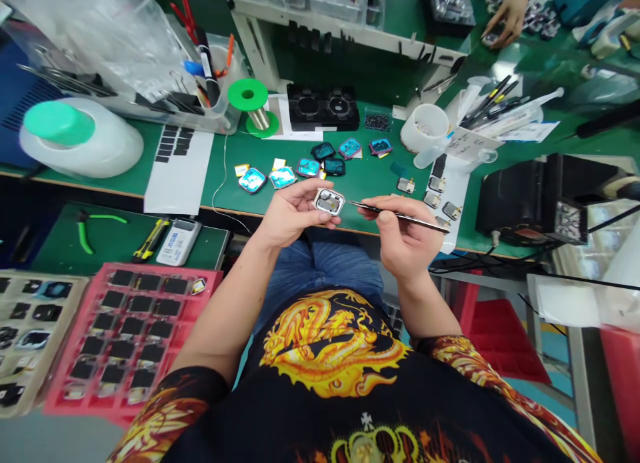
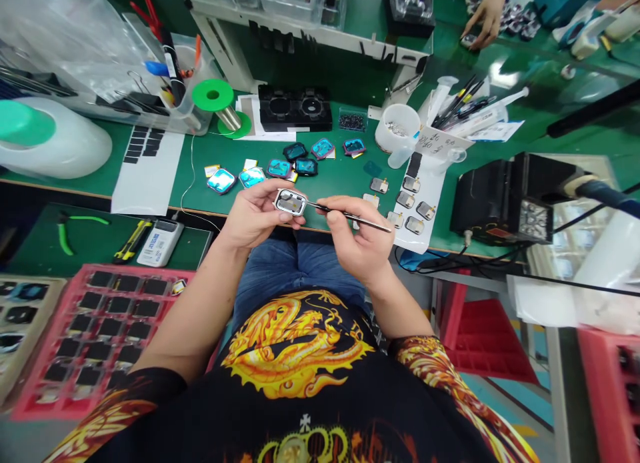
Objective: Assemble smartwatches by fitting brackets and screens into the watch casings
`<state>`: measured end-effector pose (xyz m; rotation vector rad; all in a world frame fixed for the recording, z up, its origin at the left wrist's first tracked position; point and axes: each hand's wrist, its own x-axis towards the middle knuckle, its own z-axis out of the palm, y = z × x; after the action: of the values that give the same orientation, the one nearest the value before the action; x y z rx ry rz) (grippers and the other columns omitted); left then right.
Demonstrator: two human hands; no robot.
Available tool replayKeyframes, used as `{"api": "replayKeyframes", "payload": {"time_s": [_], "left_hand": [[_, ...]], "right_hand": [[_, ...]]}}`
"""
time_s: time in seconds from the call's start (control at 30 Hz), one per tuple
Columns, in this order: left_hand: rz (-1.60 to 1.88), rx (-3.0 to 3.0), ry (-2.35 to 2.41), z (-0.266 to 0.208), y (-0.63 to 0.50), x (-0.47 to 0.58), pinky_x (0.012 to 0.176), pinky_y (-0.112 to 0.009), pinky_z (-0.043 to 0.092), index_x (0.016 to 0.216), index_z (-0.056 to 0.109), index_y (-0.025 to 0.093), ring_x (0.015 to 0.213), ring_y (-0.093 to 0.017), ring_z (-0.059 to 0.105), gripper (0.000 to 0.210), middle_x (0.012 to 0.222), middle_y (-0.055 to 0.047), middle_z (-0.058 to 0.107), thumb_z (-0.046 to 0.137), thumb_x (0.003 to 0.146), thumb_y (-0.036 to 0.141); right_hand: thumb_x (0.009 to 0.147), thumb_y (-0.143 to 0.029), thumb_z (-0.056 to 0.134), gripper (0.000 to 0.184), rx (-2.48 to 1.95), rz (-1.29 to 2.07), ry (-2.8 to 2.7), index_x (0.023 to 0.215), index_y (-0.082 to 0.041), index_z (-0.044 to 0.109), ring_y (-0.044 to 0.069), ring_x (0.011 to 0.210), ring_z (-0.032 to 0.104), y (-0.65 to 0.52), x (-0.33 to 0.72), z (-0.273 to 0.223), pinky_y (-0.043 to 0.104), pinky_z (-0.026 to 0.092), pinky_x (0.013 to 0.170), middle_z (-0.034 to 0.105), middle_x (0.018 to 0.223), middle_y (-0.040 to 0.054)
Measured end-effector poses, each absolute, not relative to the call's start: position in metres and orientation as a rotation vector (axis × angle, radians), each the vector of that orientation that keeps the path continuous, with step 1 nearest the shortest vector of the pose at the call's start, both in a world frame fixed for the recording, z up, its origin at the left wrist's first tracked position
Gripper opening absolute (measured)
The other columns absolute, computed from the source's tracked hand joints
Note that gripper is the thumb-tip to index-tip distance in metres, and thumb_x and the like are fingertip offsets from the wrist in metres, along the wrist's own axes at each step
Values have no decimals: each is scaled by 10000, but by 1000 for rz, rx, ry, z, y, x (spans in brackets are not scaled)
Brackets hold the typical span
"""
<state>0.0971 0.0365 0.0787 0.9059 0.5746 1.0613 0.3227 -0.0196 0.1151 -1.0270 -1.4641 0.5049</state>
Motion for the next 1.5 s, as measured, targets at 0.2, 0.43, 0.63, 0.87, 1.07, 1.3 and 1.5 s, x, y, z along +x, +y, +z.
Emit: {"api": "replayKeyframes", "payload": {"time_s": [0.2,0.43,0.63,0.87,1.07,1.3,1.5], "left_hand": [[1066,910,550,80,35,98,707,-315,770,1234,849,229,813,-235,888,554,1097,-62,895,1084,736,178],[1092,955,551,81,35,100,701,-324,772,1204,881,249,813,-230,884,526,1240,-74,887,1083,725,168],[1084,975,580,77,35,101,702,-302,762,1224,870,249,816,-223,882,560,1243,-87,886,1100,714,216],[1087,1006,579,78,34,101,714,-310,766,1224,889,255,850,-217,880,524,1247,-82,884,1075,741,174],[1073,1101,619,77,32,101,677,-259,737,1312,890,273,851,-192,862,575,1389,-114,838,1063,768,203],[1010,1084,665,79,31,100,451,-174,591,1317,882,267,574,-89,732,558,1280,-104,874,1050,789,213],[1031,1053,665,81,34,100,367,-139,496,1301,872,260,487,-52,674,540,1321,-109,872,1050,793,215]], "right_hand": [[1128,-334,698,130,-1020,412,-1596,1184,-269,795,252,1023,880,-17,318,113,473,757,944,887,1138,71],[1133,-324,681,137,-1068,309,-1667,1143,-261,803,241,1017,874,-15,315,118,445,735,940,892,1113,68],[1139,-320,668,156,-1095,271,-1707,1133,-255,809,240,1014,869,-14,316,119,430,727,929,889,1101,72],[1144,-292,650,150,-1033,246,-1789,1132,-253,794,230,982,865,-11,317,119,401,708,898,889,1076,67],[1151,-327,618,179,-1100,184,-1894,1130,-253,779,250,1029,862,-8,320,112,430,691,935,889,1098,84],[1144,-305,627,171,-1095,132,-1950,1120,-243,785,235,968,854,-6,321,115,403,689,876,889,1082,80],[1114,-290,696,109,-1042,239,-1735,1153,-280,797,246,1005,874,-20,322,128,448,731,917,894,1094,51]]}}
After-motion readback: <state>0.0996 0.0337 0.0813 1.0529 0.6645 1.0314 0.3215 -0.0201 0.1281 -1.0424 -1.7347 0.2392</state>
